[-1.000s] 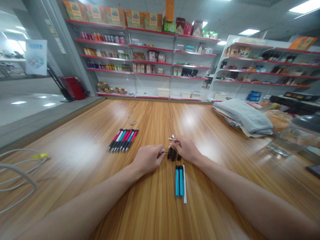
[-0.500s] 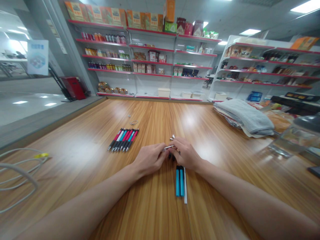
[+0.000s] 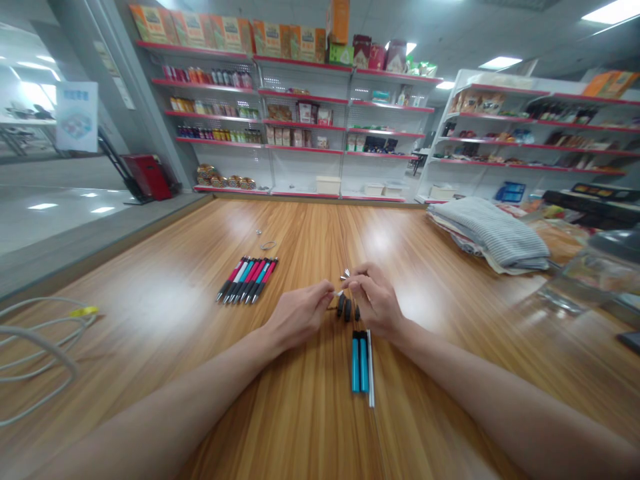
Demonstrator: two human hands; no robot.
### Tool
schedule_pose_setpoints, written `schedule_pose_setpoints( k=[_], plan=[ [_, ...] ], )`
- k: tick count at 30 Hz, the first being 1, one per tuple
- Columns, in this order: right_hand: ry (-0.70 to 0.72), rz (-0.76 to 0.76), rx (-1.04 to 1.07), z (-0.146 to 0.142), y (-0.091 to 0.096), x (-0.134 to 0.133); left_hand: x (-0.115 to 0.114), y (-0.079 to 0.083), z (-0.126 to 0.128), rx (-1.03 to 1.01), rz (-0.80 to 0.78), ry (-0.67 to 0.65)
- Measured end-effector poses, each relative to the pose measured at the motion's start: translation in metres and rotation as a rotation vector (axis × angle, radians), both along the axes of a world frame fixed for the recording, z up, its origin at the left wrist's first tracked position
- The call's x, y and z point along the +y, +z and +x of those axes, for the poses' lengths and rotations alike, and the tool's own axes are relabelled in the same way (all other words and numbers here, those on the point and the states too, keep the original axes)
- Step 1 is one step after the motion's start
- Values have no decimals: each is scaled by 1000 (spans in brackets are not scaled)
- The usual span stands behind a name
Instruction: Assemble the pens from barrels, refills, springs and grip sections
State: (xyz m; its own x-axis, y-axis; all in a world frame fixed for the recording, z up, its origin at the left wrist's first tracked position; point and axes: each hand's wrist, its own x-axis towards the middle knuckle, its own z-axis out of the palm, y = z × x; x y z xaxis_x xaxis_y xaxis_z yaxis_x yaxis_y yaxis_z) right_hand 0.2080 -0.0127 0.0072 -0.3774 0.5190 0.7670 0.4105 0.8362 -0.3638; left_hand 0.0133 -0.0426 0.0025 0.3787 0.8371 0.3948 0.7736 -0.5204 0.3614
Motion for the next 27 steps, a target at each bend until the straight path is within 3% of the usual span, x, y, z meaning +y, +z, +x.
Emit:
schedule_pose_setpoints(
  k=[3, 10, 27],
  plan=[
    [-32, 25, 93, 2, -1, 0, 0, 1, 0, -21, -18, 20],
    [122, -106, 203, 3, -6, 0, -1, 3, -3, -40, -51, 24],
    [204, -248, 158, 1, -4, -3, -2, 1, -2, -24, -101, -64]
  ],
)
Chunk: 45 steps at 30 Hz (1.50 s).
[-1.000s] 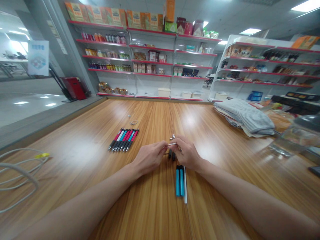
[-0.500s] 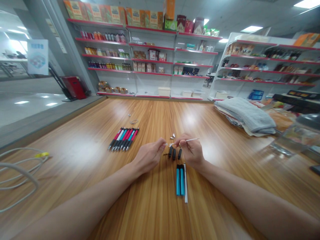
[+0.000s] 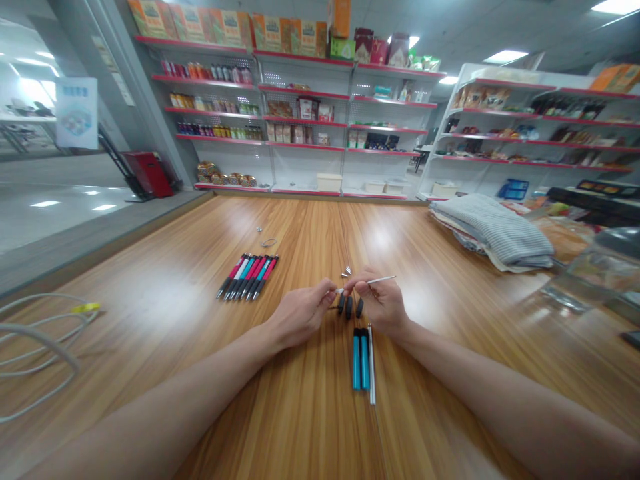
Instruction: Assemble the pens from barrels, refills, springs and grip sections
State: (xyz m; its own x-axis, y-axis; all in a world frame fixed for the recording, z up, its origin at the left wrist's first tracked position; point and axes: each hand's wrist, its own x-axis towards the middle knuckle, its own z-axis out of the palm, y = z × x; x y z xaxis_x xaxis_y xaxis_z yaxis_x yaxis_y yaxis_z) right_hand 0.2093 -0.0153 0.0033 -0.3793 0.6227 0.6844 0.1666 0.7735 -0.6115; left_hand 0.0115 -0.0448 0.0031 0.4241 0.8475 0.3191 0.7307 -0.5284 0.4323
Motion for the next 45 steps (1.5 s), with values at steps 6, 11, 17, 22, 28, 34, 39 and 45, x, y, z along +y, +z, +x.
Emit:
schedule_pose_setpoints(
  k=[6, 11, 17, 22, 28, 34, 39, 45],
  plan=[
    [37, -64, 57, 0, 0, -1, -1, 1, 0, -16, -29, -35],
    [37, -100, 68, -1, 1, -3, -1, 2, 0, -27, -43, -40],
    [32, -106, 71, -1, 2, -4, -2, 0, 0, -41, -33, -43],
    [37, -102, 74, -1, 1, -5, -1, -2, 0, -46, -1, -48],
    [18, -120, 11, -3, 0, -4, -1, -1, 0, -51, 39, -81],
    [-50, -166, 32, -2, -3, -3, 0, -2, 0, -70, 86, -22],
    [-100, -138, 67, -3, -4, -2, 1, -2, 0, -67, 85, -21],
    [-74, -133, -99, -4, -2, -2, -1, 0, 2, -150, 42, -23]
  ],
)
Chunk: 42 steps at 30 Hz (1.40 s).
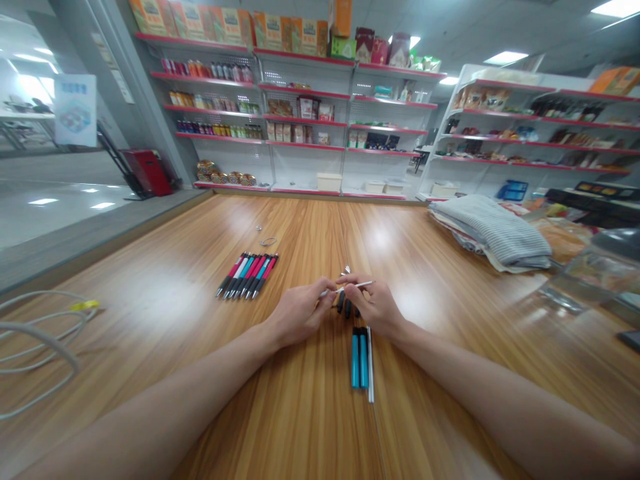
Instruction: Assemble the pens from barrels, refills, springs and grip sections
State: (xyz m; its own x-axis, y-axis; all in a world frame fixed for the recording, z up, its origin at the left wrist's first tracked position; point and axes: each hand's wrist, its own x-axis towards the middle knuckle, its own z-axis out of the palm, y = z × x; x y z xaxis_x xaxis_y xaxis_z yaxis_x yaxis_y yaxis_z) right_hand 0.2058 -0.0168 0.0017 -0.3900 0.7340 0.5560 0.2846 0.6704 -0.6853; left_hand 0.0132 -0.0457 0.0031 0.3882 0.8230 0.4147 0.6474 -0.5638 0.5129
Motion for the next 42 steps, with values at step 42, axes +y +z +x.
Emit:
schedule_pose_setpoints(
  k=[42],
  plan=[
    [-189, 286, -31, 0, 2, 3, 0, 1, -2, 132, 162, 261]
  ],
)
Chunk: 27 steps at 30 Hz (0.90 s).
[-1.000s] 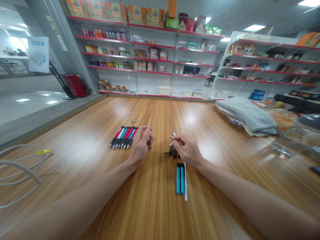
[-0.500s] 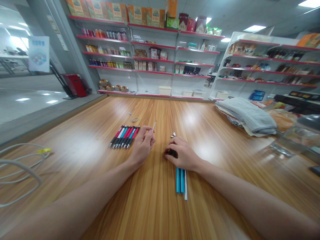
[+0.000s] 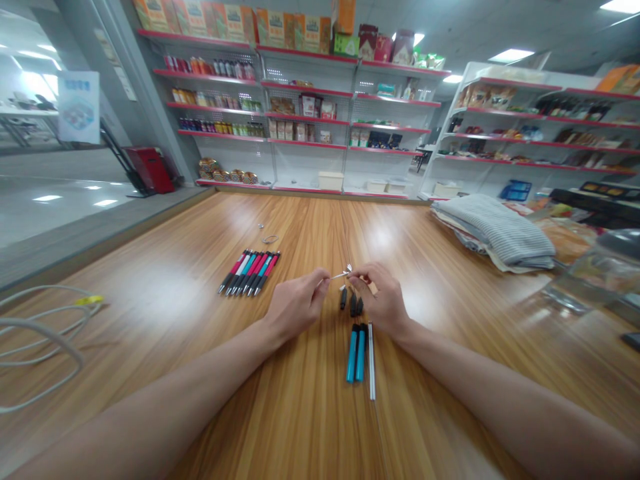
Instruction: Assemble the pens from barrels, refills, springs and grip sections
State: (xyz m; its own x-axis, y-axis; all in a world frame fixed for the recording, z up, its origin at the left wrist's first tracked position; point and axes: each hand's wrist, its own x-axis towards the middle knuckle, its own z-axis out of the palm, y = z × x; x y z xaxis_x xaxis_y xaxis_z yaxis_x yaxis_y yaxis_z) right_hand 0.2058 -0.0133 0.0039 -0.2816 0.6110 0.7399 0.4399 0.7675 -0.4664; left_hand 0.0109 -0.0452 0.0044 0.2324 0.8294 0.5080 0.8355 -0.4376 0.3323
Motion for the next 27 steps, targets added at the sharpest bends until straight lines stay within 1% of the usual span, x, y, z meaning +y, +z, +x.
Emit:
schedule_pose_setpoints(
  k=[2, 6, 9, 13, 17, 22, 27],
  plan=[
    [-54, 14, 29, 3, -1, 2, -2, 2, 0, 147, 48, -1],
    [-61, 34, -9, 5, -2, 3, -4, 6, 1, 414, 148, -11],
    [-66, 47, -43, 5, -1, 1, -6, 10, 2, 512, 214, -6],
    [-96, 40, -65, 6, 0, 0, -8, 13, 3, 521, 217, 25],
    [-103, 32, -91, 8, -3, 2, -7, 11, 2, 499, 181, 86],
    [-84, 29, -113, 8, -4, 2, -5, 7, 1, 497, 173, 77],
    [-101, 24, -126, 7, -4, 3, -5, 8, 0, 503, 176, 77]
  ],
)
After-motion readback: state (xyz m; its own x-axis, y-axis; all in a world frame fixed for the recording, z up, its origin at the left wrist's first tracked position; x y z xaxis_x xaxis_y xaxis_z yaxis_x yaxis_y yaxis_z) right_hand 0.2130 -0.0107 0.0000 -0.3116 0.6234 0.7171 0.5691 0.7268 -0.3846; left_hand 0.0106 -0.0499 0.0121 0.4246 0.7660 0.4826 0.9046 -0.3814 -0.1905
